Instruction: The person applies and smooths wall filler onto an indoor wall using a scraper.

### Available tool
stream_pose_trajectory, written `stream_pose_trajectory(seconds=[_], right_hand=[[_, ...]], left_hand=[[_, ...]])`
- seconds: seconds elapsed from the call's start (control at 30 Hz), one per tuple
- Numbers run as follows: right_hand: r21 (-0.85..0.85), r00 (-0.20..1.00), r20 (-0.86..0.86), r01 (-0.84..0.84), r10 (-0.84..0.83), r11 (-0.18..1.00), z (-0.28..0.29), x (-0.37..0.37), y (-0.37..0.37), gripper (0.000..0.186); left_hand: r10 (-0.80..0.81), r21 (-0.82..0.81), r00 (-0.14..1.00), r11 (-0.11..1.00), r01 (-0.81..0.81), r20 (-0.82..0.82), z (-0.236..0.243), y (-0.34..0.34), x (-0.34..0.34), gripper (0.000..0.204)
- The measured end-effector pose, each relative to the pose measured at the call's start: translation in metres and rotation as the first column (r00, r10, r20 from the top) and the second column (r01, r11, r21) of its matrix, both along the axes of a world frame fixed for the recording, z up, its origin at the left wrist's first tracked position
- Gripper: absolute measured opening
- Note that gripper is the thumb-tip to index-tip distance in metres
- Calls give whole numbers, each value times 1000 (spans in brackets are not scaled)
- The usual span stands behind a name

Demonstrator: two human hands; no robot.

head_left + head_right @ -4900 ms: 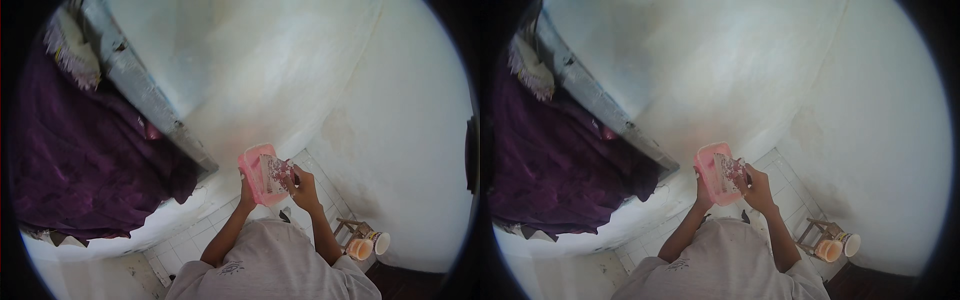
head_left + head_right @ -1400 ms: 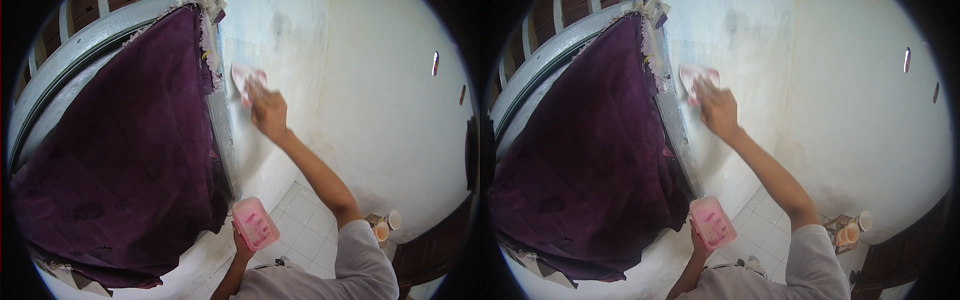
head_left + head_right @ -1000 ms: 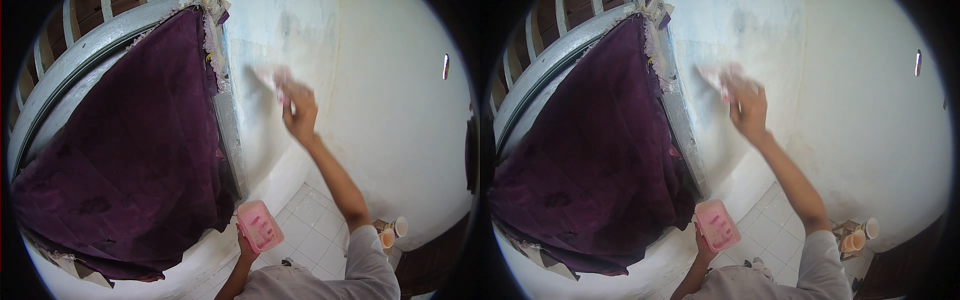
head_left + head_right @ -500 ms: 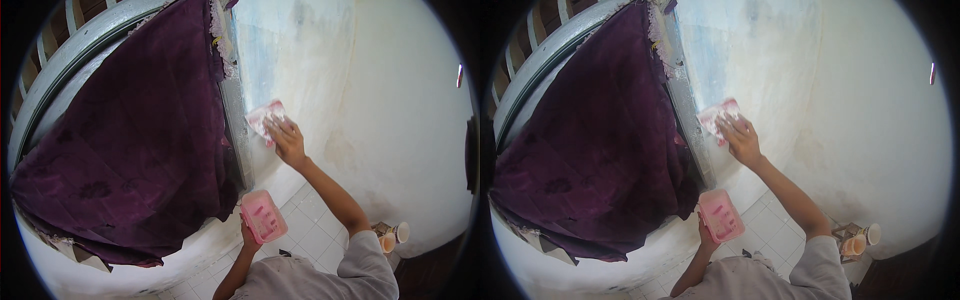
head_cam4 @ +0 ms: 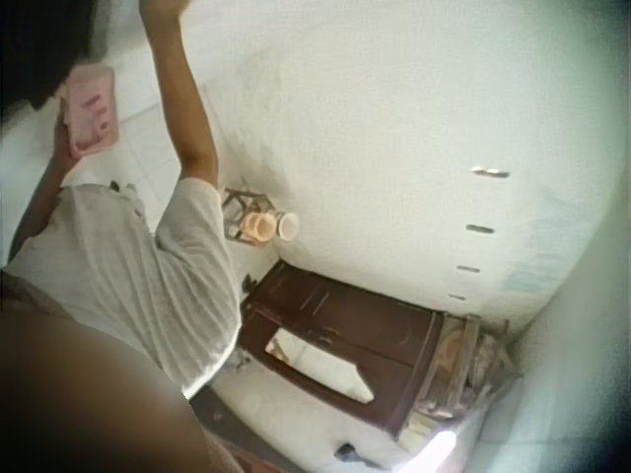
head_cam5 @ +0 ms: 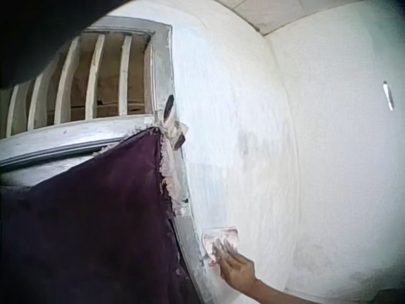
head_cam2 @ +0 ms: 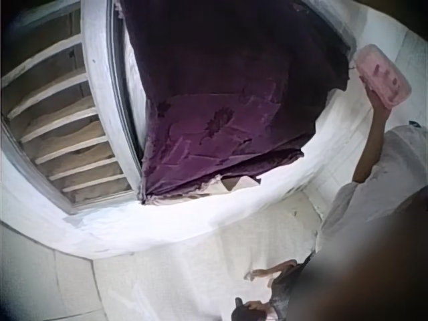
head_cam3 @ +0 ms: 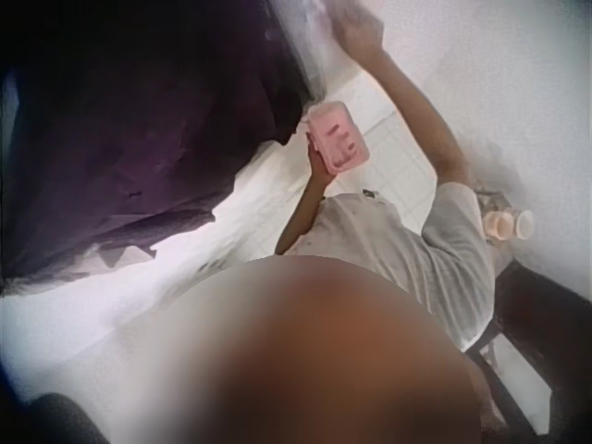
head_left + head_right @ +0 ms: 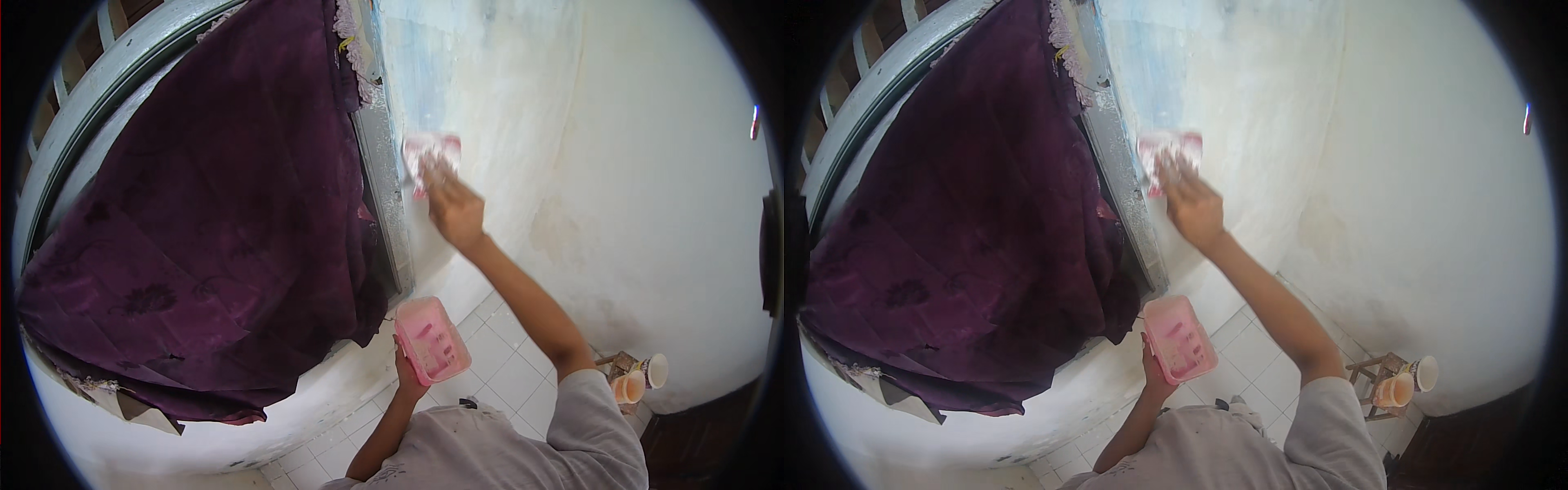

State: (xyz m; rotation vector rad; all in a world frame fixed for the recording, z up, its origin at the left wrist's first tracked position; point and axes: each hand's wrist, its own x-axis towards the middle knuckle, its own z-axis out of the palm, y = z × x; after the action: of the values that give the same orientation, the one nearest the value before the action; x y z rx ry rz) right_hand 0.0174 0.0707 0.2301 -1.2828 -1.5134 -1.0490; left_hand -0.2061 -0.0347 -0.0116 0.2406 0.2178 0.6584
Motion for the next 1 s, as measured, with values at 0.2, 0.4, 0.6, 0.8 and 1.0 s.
stream_pose_trajectory(seconds=[0.2,0.4,0.6,0.8,1.0], right_hand=[[-257,996,-55,-79,68,963,-113,-9,-39,64],[30,987,-115,-112,114,993,12,3,-47,66],[27,997,69,-31,29,999,89,14,-17,64],[-128,997,62,-26,34,991,-50,18,-21,65],[-212,994,-95,-73,54,974,-107,32,-56,64]], left_hand=[[-15,22,999,1000,16,-30,-7,1,-3,84],[-47,-5,999,999,47,10,-7,3,-11,87],[-66,-2,998,998,66,0,-3,5,-8,87],[-24,-4,1000,1000,24,2,-1,5,-11,85],[-26,36,1000,999,26,-13,1,4,-11,84]])
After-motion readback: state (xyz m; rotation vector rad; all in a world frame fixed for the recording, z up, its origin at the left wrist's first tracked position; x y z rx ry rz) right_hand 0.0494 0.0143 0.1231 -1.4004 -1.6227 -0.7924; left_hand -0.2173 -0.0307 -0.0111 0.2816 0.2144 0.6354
